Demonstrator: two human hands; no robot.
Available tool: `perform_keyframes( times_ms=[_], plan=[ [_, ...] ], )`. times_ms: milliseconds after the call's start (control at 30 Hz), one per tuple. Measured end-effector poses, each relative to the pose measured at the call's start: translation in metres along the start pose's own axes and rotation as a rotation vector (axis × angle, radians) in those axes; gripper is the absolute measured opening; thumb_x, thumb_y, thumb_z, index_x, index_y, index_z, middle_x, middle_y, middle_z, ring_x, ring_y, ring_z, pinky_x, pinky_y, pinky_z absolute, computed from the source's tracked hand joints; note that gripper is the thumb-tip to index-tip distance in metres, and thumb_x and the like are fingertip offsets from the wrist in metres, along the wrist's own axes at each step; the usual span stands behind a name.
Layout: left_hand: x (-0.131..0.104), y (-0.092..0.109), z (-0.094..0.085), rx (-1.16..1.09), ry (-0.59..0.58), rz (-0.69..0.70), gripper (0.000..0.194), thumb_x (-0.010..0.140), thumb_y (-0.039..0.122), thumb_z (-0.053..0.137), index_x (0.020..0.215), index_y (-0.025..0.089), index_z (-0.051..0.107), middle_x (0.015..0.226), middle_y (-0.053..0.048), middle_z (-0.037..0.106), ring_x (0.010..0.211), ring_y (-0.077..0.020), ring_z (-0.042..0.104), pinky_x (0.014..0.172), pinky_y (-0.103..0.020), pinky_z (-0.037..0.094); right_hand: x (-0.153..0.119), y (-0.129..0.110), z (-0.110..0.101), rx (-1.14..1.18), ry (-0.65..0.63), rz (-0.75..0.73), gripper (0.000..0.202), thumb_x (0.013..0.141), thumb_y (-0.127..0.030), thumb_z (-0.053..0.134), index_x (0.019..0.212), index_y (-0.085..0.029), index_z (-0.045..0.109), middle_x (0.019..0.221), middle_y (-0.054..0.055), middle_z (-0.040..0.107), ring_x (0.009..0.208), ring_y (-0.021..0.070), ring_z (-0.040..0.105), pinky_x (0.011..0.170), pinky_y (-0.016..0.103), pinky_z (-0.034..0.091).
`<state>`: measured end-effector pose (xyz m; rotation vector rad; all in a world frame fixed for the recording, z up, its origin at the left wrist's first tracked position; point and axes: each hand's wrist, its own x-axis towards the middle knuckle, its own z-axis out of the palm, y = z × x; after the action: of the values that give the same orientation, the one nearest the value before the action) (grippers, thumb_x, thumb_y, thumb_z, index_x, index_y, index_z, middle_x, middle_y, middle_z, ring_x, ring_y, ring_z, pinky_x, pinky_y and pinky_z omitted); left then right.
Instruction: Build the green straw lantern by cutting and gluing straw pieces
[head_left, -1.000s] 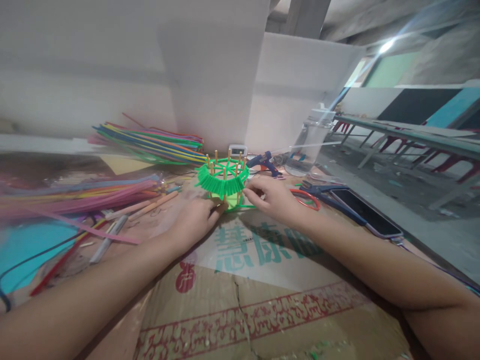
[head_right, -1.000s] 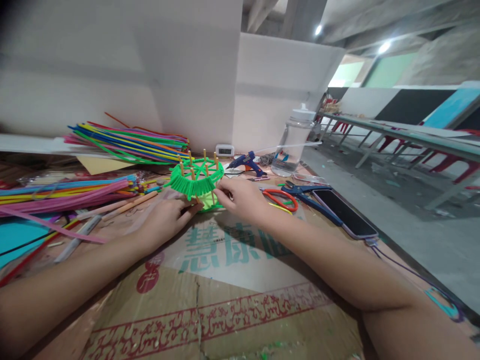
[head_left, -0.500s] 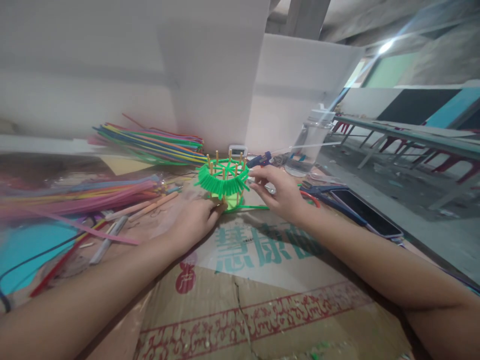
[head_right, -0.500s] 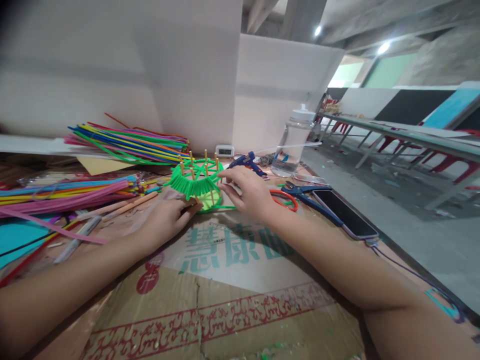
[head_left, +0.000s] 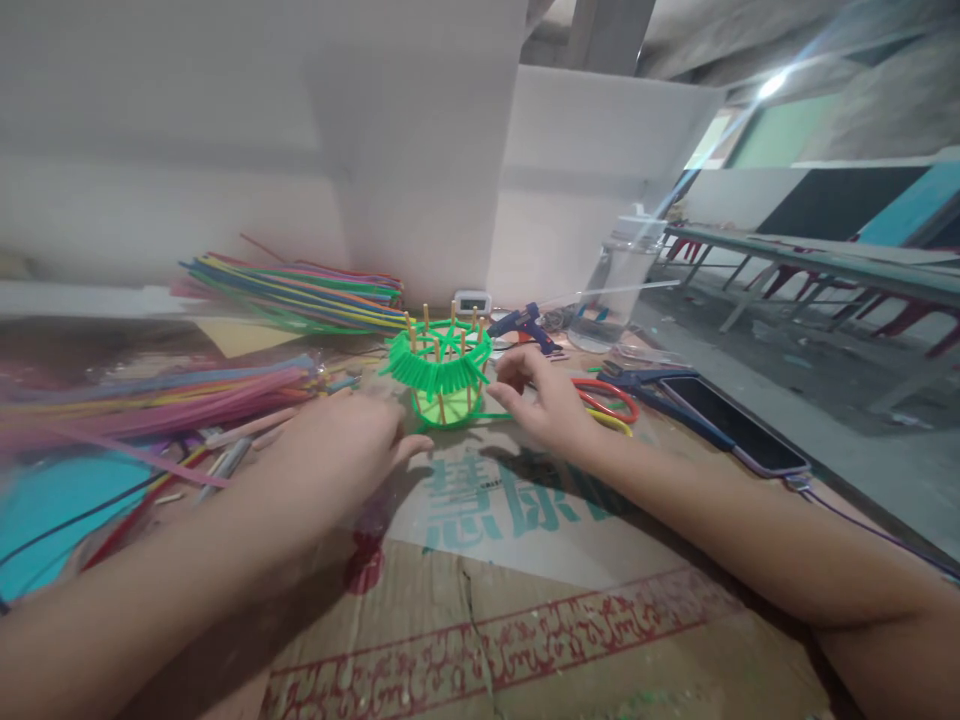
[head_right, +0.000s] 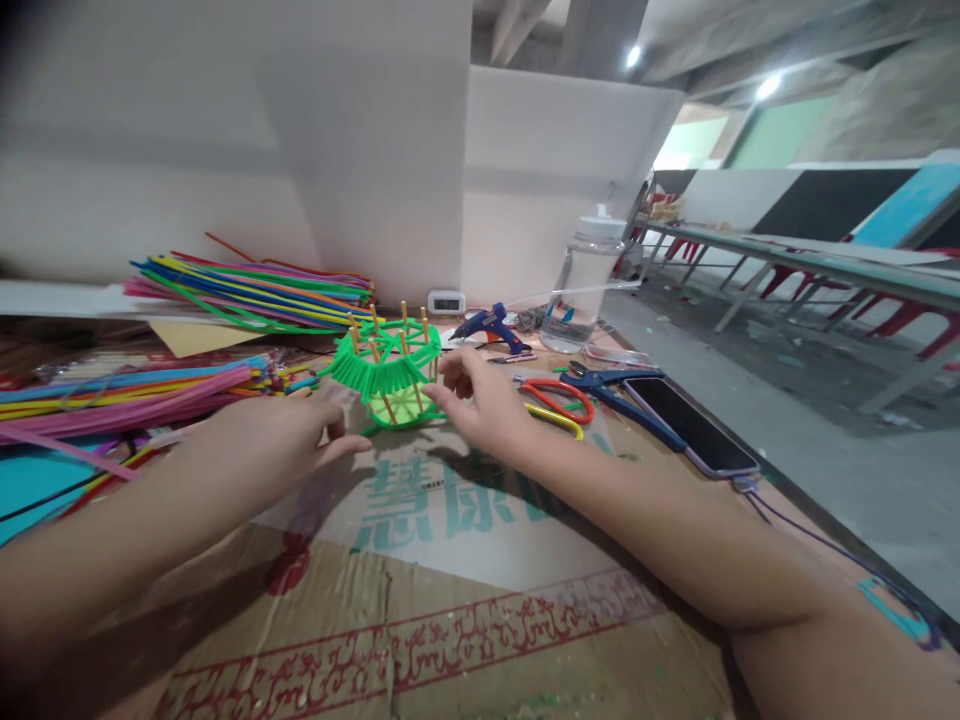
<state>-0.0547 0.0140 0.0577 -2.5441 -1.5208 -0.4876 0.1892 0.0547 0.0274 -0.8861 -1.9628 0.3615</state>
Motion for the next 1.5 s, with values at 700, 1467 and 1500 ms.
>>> perform_keyframes(
  times_ms=[700,1467,1500],
  plan=[
    [0.040,0.012,-0.001,0.235,0.519,0.385,0.020,0.092,0.024,0.062,0.109,0.025,0.073,0.134,-0.010,0.061,0.137,-0.0338,0.044,0.113,-0.055,0.035,0.001,-0.005,0.013,0.317,-0.040,0.284,0.034,0.091,-0.047,0.053,0.072,-0.019,0.057,0.066,-0.001,0.057,0.063,0.0134,0.051,0.063,0.027,0.038],
    [0.071,0.021,-0.021,0.142,0.277,0.206,0.031,0.093,0.038,0.057,0.079,0.022,0.080,0.100,-0.010,0.074,0.109,-0.0322,0.059,0.105,-0.056,0.036,0.002,-0.011,0.018,0.195,-0.051,0.271,0.025,0.091,-0.034,0.053,0.072,-0.019,0.060,0.062,-0.002,0.058,0.059,0.0121,0.051,0.059,0.026,0.038],
    [0.072,0.020,-0.021,0.135,0.269,0.201,0.030,0.092,0.037,0.058,0.080,0.023,0.080,0.099,-0.009,0.074,0.108,-0.0318,0.059,0.104,-0.055,0.036,0.001,-0.010,0.019,0.193,-0.051,0.268,0.026,0.091,-0.035,0.053,0.072,-0.019,0.060,0.063,-0.002,0.058,0.059,0.0122,0.051,0.059,0.026,0.038]
  ],
)
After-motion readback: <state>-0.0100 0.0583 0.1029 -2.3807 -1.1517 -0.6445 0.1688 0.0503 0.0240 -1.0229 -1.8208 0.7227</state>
